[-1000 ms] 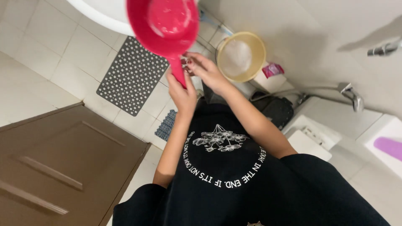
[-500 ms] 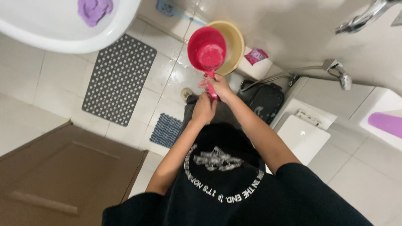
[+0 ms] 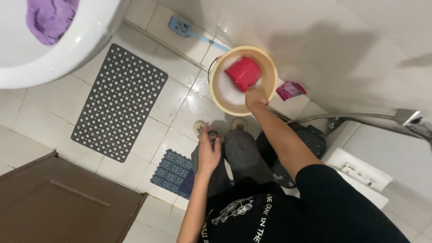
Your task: Scrubbing and cleaning a bathroom sink using a rag and soapy water.
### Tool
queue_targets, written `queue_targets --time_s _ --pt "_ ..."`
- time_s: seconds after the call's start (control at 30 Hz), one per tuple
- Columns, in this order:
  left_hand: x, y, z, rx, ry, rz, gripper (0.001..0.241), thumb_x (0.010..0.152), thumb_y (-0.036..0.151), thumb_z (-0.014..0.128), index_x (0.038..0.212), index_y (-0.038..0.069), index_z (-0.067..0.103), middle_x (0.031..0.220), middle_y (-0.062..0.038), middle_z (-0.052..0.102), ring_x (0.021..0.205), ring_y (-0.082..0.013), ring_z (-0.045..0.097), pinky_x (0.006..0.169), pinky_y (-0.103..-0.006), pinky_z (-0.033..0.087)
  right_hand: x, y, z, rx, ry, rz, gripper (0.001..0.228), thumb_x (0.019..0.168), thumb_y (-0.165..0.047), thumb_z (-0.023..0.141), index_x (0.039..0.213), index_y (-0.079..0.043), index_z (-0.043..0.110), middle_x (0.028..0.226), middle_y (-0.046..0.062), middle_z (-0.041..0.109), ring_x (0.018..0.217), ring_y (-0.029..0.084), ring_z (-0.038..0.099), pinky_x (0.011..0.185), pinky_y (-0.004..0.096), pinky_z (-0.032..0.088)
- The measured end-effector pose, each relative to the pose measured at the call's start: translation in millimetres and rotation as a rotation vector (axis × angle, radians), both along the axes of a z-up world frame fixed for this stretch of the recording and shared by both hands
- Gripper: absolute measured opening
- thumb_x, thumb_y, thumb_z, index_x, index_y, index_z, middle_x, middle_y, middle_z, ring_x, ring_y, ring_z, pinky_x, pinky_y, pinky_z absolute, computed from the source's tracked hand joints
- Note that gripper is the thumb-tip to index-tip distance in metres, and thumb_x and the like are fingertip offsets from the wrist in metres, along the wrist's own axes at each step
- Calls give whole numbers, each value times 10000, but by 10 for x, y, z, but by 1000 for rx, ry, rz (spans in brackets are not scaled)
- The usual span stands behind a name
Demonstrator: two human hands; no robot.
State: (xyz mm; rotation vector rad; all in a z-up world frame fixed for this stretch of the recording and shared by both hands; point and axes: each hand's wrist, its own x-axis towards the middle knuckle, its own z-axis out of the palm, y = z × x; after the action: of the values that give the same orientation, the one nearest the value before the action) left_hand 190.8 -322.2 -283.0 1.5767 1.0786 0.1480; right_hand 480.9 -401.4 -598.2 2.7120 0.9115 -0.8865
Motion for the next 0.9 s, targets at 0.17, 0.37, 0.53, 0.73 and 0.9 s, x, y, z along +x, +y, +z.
queue_targets --time_s 0.17,0.37,0.53,0.73,0.9 --pt "-354 103 -304 7 -22 169 608 974 23 564 1528 3 314 1402 -197 565 1058 -246 704 896 -346 572 -268 163 109 -35 94 194 334 989 -237 541 1137 -7 732 1150 259 715 1058 404 721 861 532 570" --pt "-423 34 -78 1 -39 267 569 985 -8 530 1523 8 345 1352 -203 606 1080 -242 694 909 -346 574 -107 -17 830 267 446 -239 453 1070 -419 577 914 -17 715 797 191 667 680 319 628 577 458 481" --pt "-267 -79 350 46 -32 255 573 961 11 551 1505 11 371 1321 -200 626 1017 -246 715 886 -343 567 -164 -287 2253 424 869 -709 421 1051 -453 555 813 -105 558 614 -8 503 411 115 424 350 297 292" --pt "25 -187 710 20 -110 235 441 992 111 593 1421 26 538 1332 -198 660 1065 -261 724 902 -343 585 -535 -525 3818 571 1121 -802 342 1061 -389 537 896 -90 523 578 -21 431 368 95 363 318 276 250" --pt "288 -217 857 -517 -206 391 889 1003 494 705 1555 45 172 1460 -187 427 1299 -267 500 972 -345 471 -1052 -415 4970 503 1245 -749 320 1038 -395 518 927 -96 544 566 -3 452 356 80 318 315 249 217"
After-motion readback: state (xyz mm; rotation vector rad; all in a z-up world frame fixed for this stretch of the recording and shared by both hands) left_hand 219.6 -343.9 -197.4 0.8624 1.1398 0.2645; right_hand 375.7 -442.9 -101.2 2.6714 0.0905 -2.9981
